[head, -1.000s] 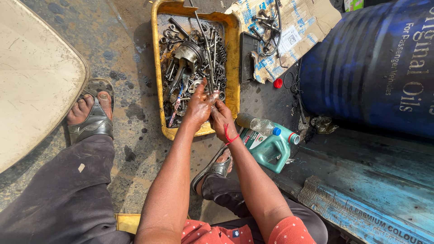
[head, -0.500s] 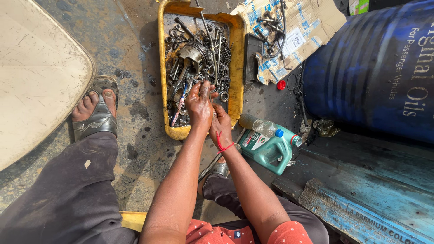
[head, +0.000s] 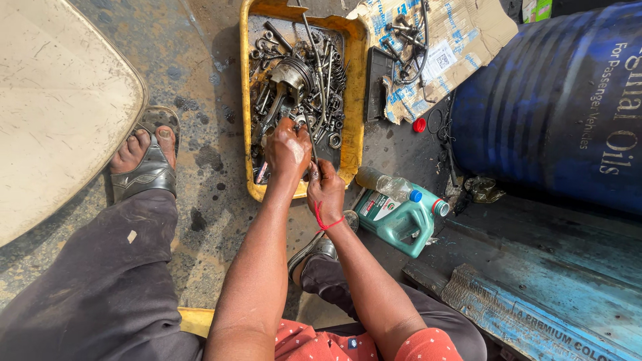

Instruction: The person cleans various metal engine components by scrubbing them with a brush, pouring liquid from a plastic bottle over them, and picking through a yellow container filled with nuts, bolts, and gears.

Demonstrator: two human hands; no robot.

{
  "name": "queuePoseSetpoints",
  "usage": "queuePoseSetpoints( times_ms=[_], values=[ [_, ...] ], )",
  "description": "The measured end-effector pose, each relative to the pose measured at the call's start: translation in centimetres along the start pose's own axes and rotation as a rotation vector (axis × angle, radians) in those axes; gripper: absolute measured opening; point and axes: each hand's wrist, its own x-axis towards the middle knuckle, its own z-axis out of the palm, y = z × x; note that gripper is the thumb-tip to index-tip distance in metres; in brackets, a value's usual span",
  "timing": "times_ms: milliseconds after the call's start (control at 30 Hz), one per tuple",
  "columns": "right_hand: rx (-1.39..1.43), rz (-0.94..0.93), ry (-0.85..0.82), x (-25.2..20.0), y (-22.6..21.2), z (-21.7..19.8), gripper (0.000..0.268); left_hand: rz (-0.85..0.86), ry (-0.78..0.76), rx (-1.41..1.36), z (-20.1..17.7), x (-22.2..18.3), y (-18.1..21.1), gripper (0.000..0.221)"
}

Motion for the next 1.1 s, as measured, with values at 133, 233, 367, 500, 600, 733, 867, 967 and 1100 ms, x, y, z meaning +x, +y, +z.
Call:
queuePoseSetpoints(
  times_ms=[133,233,367,500,600,733,867,967,1100],
  values=[
    [-0.144,-0.209,0.065,0.1,-1.9,-1.2,0.016,0.011,0.041,0.051,-0.1,0.4,-0.3,0.021],
    [-0.172,-0.316,0.053,0.4,-3.1,-1.8,0.017,-0.025,0.054,0.057,-0.9,0.6,0.2,0.037],
    [-0.099,-0.14,0.003,0.8,-3.6,-2.2,0.02,0.015,0.002,-0.457,-1.2,0.2,0.8,0.036],
    [0.024,-0.026,0.068,1.7,-3.3,-2.5,0.021,-0.377,-0.34,-1.219,-0.7,-0.1,0.9,0.022],
    [0.219,0.074,0.036,2.6,-2.8,-3.0,0.022,-0.377,-0.491,-1.391,-0.4,-0.2,0.9,0.019],
    [0.453,0.264,-0.04,3.2,-2.5,-3.5,0.021,-0.398,-0.48,-1.515,-0.5,-0.3,0.9,0.018],
    [0.695,0.465,-0.254,3.8,-3.2,-5.5,0.02,-0.398,-0.46,-1.538,-0.6,-0.3,1.8,0.018],
    [0.671,0.496,-0.304,3.7,-4.3,-8.0,0.021,-0.318,-0.473,-1.494,-0.7,-0.9,2.9,0.021],
    [0.423,0.433,-0.152,2.8,-5.8,-12.0,0.021,-0.249,-0.501,-1.262,-0.2,-2.0,5.7,0.026]
  ],
)
